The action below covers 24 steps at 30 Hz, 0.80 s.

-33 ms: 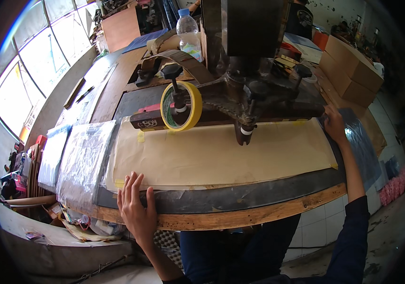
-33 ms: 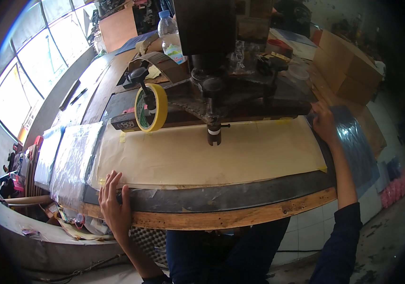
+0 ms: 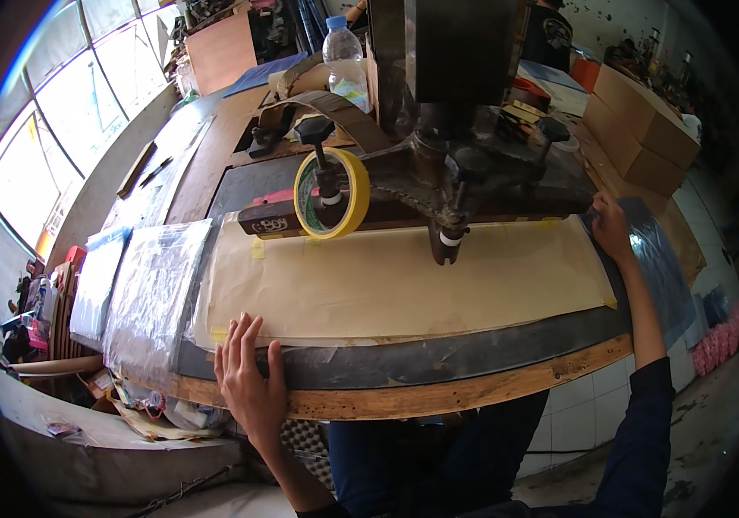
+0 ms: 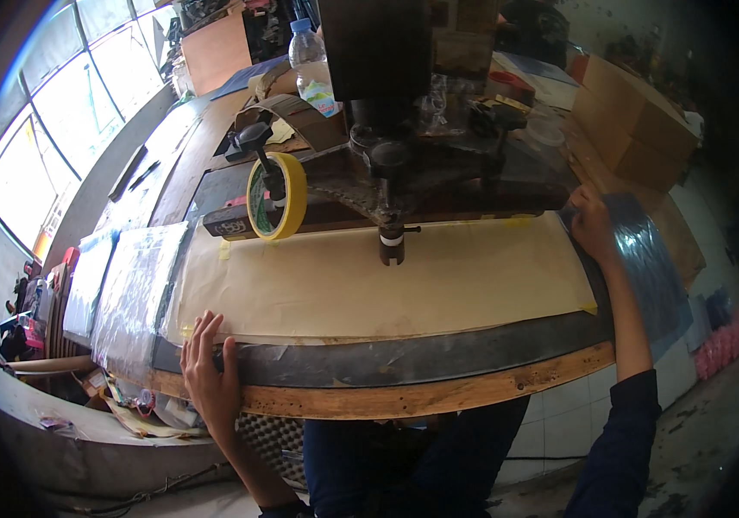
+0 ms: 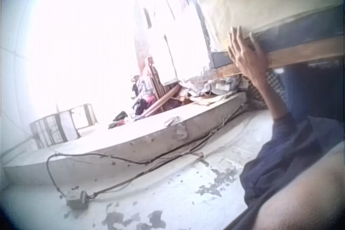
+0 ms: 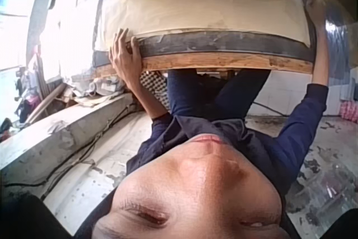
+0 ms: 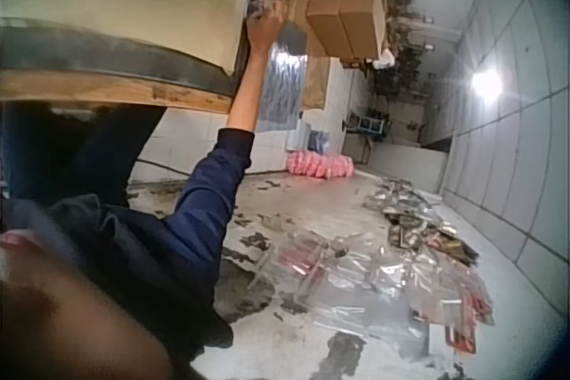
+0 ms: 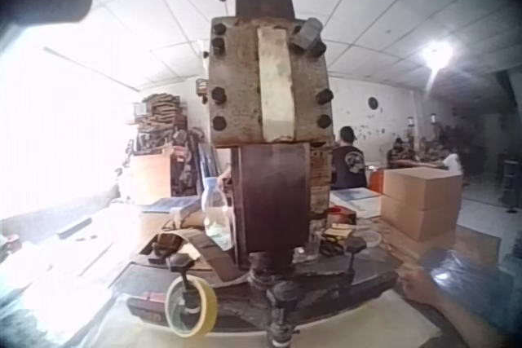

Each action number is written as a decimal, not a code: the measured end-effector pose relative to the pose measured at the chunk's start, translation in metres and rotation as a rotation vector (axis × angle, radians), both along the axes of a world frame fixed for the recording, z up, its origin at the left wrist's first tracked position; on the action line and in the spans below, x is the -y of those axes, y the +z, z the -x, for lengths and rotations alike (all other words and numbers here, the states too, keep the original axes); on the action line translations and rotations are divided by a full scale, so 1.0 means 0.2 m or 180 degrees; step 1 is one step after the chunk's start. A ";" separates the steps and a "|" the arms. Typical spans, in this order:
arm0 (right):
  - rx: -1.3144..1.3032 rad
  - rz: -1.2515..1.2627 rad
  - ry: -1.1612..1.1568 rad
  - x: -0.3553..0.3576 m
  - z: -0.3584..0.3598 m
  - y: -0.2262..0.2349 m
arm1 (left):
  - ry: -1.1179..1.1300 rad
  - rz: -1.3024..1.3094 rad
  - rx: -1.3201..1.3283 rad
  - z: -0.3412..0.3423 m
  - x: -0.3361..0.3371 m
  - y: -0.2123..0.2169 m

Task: The person handles and folds transparent plastic sheets, then aligns and smooths them onto the worktable under a press machine by hand.

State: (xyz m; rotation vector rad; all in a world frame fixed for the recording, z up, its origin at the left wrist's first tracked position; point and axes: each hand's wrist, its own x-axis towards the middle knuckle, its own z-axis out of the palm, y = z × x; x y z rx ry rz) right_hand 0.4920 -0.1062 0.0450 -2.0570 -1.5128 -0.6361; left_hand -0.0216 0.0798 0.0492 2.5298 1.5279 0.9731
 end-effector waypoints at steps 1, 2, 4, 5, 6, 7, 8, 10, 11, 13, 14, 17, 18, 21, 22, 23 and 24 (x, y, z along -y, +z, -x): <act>0.0046 0.0111 -0.0068 0.00 0.00 0.01 | -0.0004 -0.0008 0.0001 0.00 0.00 0.00; 0.0043 0.0108 -0.0060 0.00 0.00 0.01 | -0.0006 -0.0015 -0.0001 0.00 0.00 0.00; -0.0180 0.0104 -0.0127 -0.01 0.02 0.02 | -0.0009 0.0011 0.0026 0.01 0.00 0.00; -0.0176 0.0099 -0.0129 -0.01 0.02 0.03 | -0.0031 0.0042 0.0065 0.01 -0.01 -0.01; -0.0153 0.0007 -0.0034 -0.01 0.03 0.04 | -0.0031 0.0034 0.0069 0.01 -0.01 0.00; -0.0131 -0.0086 0.0061 -0.01 0.04 0.05 | -0.0049 0.0040 0.0094 0.01 -0.01 0.00; -0.0133 -0.0088 0.0076 -0.01 0.04 0.03 | -0.0052 0.0054 0.0112 0.01 -0.01 0.00; -0.0295 0.0100 -0.0331 -0.02 0.02 0.00 | -0.0039 0.0068 0.0112 0.02 -0.01 -0.02; -0.0286 0.0084 -0.0331 0.00 0.00 0.00 | -0.0057 0.0074 0.0123 0.02 -0.01 -0.01; -0.0073 0.0177 -0.0066 0.04 -0.04 0.01 | -0.0063 0.0041 0.0119 0.02 -0.01 -0.01; -0.0063 0.0166 -0.0075 0.07 -0.05 0.04 | -0.0073 0.0028 0.0103 0.01 -0.02 -0.01; -0.0945 0.0351 -0.0002 0.11 -0.02 0.13 | -0.0075 0.0000 0.0081 0.03 -0.01 -0.02; -0.0942 0.0346 0.0001 0.13 -0.03 0.16 | -0.0073 -0.0005 0.0084 0.03 -0.01 -0.02; -0.0722 0.0472 -0.0181 0.28 -0.10 0.19 | -0.0125 0.0038 0.0143 0.03 -0.02 -0.02; -0.0588 0.0303 -0.0082 0.34 -0.13 0.19 | -0.0117 0.0025 0.0142 0.03 -0.02 -0.02; -0.0448 0.0136 0.0009 0.41 -0.16 0.19 | -0.0117 0.0014 0.0147 0.03 -0.02 -0.02; -0.0439 0.0133 0.0009 0.47 -0.18 0.19 | -0.0116 0.0011 0.0157 0.03 -0.01 -0.02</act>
